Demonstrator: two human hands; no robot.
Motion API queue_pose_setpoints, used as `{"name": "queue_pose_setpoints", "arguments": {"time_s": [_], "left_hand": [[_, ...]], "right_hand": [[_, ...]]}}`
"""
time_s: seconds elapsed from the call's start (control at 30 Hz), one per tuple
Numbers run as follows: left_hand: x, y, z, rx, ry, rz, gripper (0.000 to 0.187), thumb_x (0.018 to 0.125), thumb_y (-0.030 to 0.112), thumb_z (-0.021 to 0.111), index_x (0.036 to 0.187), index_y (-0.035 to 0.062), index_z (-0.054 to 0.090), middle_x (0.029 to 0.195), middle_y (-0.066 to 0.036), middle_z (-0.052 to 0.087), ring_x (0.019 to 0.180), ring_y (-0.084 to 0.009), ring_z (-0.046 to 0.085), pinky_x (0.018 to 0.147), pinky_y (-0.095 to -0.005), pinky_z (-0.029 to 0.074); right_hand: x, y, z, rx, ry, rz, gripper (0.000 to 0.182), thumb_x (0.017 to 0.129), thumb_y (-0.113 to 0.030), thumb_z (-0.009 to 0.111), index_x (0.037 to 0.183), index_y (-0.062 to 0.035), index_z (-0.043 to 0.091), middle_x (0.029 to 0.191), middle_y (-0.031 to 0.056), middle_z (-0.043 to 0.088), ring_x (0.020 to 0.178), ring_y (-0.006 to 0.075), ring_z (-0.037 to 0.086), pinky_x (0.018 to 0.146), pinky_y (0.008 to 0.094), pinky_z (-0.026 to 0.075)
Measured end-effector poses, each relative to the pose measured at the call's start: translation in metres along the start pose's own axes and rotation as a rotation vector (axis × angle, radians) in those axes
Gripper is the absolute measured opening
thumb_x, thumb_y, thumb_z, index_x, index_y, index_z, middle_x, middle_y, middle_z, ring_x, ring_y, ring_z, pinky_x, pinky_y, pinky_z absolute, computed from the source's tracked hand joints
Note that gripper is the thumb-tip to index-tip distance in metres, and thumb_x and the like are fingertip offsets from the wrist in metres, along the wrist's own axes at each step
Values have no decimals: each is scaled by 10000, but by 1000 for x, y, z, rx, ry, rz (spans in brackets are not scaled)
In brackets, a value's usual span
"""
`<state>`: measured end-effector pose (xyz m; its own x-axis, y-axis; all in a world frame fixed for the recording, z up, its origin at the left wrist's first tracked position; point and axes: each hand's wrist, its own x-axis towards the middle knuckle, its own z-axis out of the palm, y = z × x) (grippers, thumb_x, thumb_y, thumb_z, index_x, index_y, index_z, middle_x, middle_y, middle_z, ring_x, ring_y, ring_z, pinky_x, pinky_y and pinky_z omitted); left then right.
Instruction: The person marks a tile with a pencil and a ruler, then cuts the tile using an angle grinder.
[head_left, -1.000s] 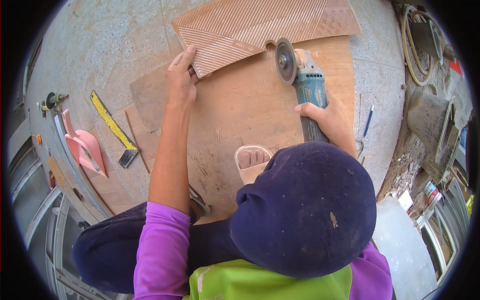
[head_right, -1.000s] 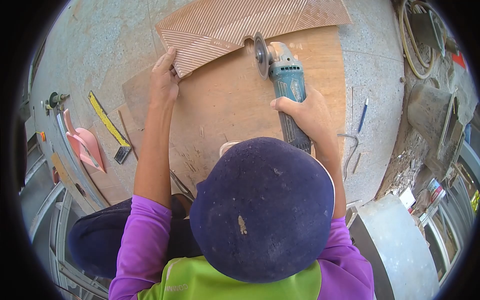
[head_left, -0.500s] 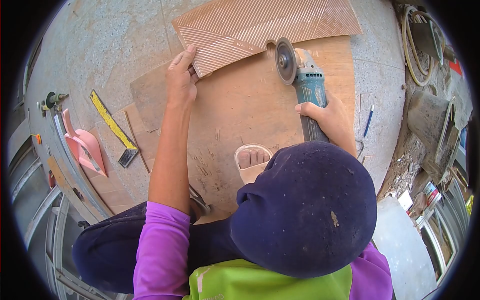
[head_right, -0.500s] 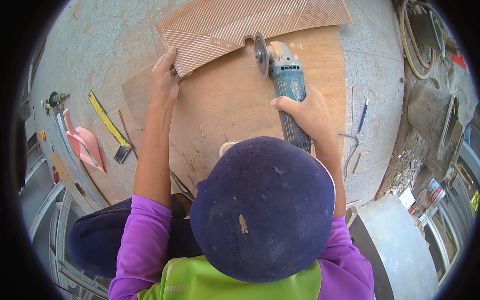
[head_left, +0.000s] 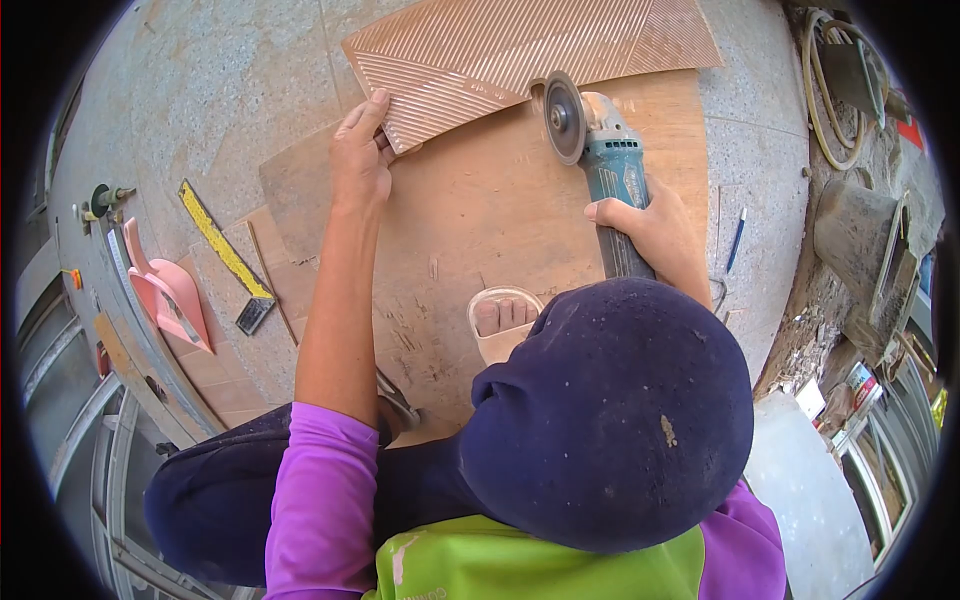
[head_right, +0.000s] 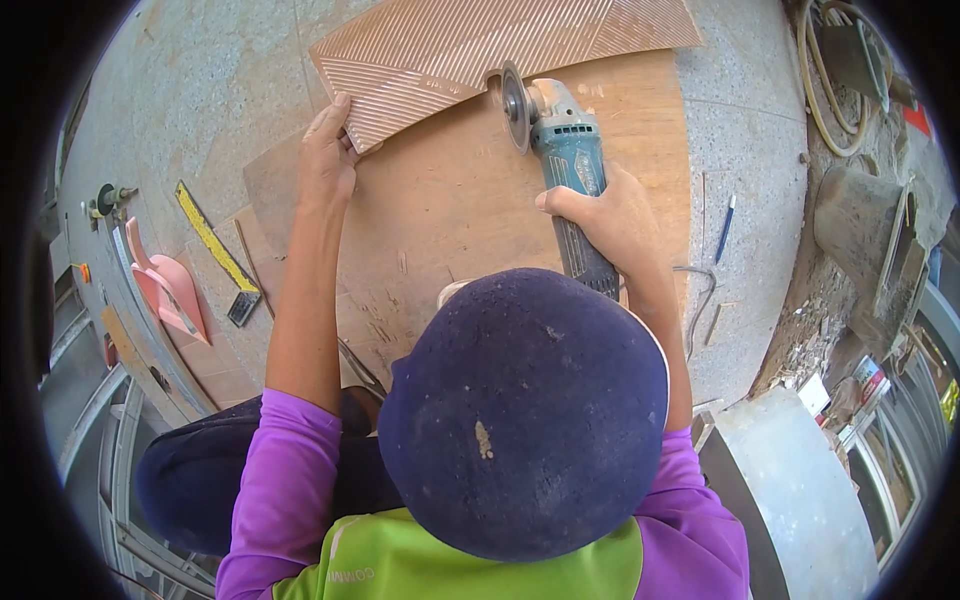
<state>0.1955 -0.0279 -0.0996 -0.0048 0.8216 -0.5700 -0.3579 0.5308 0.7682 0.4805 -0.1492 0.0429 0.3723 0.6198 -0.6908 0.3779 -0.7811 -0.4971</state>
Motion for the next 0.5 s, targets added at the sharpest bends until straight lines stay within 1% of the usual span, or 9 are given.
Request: {"name": "queue_pose_setpoints", "arguments": {"time_s": [0.37, 0.5], "left_hand": [[-1, 1, 0, -6, -1, -9, 320, 1013, 267, 709, 1166, -15, 702, 1037, -75, 732, 899, -148, 702, 791, -305, 600], [-1, 1, 0, -1, 1, -5, 315, 1014, 267, 707, 1160, -13, 703, 1033, -71, 732, 885, -147, 701, 784, -303, 601]], "right_hand": [[9, 4, 3, -7, -5, -46, 482, 664, -347, 826, 927, 39, 705, 725, 140, 675, 605, 217, 642, 542, 341, 489], [6, -2, 2, -15, -3, -21, 481, 667, -348, 824, 925, 40, 704, 726, 139, 675, 608, 214, 643, 547, 339, 490]]}}
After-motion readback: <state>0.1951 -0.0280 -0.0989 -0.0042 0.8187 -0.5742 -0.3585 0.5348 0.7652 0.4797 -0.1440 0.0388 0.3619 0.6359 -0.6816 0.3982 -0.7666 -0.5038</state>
